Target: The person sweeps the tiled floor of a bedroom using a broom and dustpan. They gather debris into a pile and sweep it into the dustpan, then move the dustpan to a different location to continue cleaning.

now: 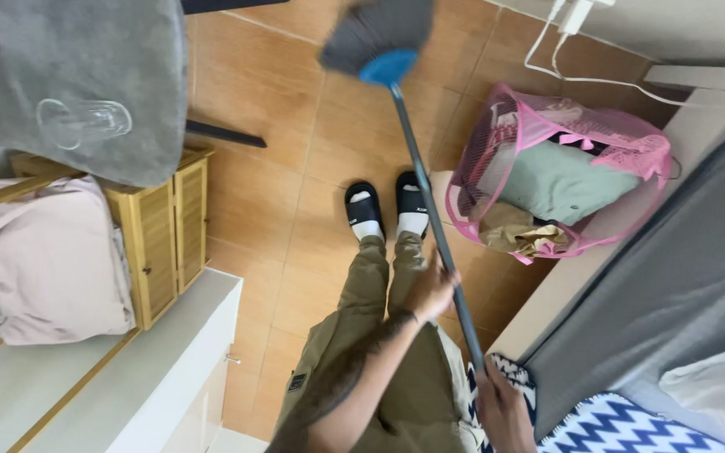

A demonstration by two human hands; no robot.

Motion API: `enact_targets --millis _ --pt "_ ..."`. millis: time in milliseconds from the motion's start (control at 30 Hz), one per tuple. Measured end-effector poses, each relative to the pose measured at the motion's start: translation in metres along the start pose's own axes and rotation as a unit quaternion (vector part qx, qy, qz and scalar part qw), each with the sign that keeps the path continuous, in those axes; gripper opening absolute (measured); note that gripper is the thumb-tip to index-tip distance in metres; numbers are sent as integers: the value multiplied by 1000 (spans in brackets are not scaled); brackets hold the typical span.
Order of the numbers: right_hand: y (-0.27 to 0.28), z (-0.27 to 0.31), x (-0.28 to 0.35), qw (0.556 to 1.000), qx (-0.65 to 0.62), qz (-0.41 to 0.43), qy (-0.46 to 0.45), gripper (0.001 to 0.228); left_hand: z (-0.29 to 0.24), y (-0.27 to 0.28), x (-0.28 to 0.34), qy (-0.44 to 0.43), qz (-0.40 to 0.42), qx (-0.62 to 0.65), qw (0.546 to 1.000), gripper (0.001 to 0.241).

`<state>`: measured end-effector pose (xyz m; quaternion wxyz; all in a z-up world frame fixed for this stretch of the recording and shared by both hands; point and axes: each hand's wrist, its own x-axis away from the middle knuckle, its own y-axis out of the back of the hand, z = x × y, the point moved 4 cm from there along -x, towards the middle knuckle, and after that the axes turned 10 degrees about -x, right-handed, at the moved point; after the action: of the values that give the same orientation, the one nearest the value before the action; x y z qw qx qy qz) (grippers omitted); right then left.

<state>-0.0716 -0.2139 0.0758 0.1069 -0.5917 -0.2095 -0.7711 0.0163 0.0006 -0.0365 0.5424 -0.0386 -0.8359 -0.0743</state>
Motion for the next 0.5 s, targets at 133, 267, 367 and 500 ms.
enact_targets --millis 133,267,367,500 --pt "45 -119 20 937 51 -135 317 33 34 -54 46 116 85 138 980 71" --pt "53 -143 6 965 129 -105 203 33 58 -68 68 133 8 221 966 34" --pt "49 -150 8 974 184 -74 110 33 90 -40 54 68 -104 183 975 22" --pt "-41 1 -19 967 129 61 211 46 123 39 -2 39 -200 164 965 39"
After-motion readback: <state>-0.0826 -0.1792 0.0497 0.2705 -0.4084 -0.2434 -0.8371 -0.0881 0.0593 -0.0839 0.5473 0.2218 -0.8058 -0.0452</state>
